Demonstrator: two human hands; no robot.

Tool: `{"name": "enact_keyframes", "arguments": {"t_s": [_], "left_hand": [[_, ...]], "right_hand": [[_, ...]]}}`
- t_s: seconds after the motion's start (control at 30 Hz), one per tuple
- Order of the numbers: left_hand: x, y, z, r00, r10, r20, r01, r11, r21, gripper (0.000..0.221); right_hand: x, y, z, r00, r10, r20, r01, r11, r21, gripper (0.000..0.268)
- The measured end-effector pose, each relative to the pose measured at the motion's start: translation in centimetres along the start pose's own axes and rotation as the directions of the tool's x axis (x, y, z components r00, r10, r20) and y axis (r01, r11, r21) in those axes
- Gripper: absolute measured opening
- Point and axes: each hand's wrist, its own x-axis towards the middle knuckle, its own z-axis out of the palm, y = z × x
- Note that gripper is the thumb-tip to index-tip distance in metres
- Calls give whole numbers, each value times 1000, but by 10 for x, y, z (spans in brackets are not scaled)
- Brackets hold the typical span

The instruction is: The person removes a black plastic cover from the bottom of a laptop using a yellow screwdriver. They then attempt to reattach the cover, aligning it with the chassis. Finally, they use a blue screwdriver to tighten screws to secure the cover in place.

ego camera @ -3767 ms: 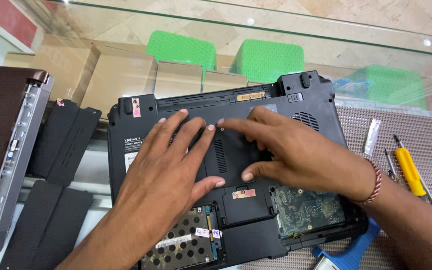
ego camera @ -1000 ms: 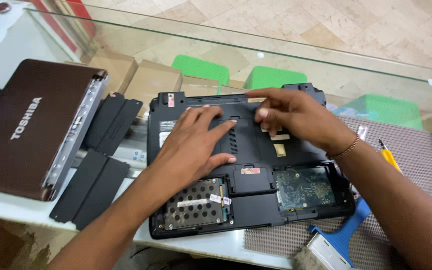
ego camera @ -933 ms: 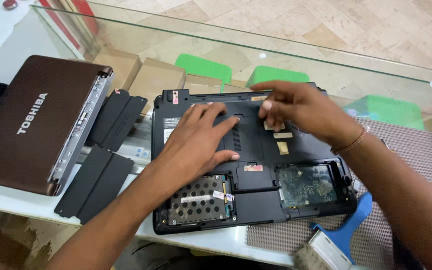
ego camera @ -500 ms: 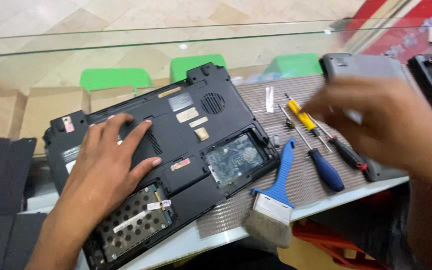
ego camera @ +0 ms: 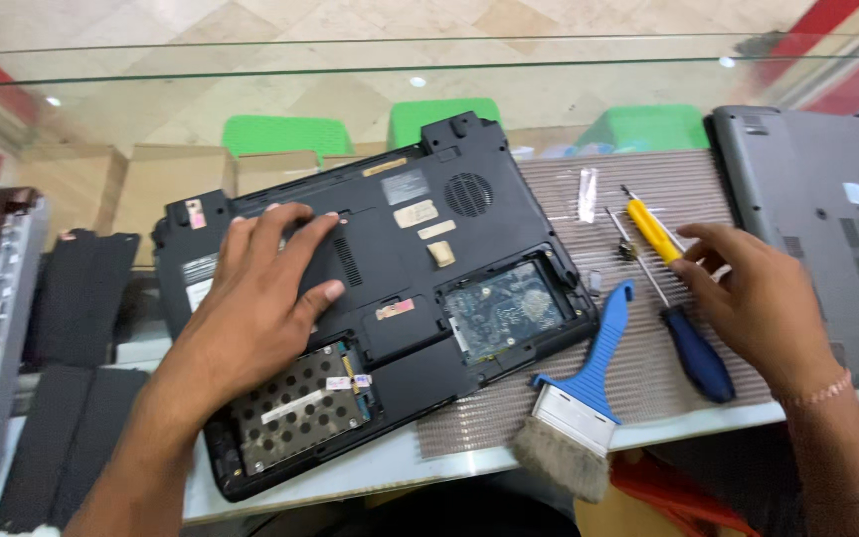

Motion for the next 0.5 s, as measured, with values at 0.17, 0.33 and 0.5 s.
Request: {"name": "enact_keyframes", "arguments": {"t_s": [0.17, 0.33, 0.5], "left_hand": [[2, -12, 9, 991, 46, -122, -54, 996, -65, 47], [4, -16, 16, 954, 143, -264, -127, 989, 74, 48], [3, -20, 16, 968, 116, -222, -100, 992, 82, 44]], "right_hand": [[35, -10, 6, 990, 42, 134, -18, 985, -172, 53], [72, 47, 4, 979, 84, 185, -65, 992, -104, 64], [107, -32, -55, 956, -281, -83, 275, 760, 589, 53]]}}
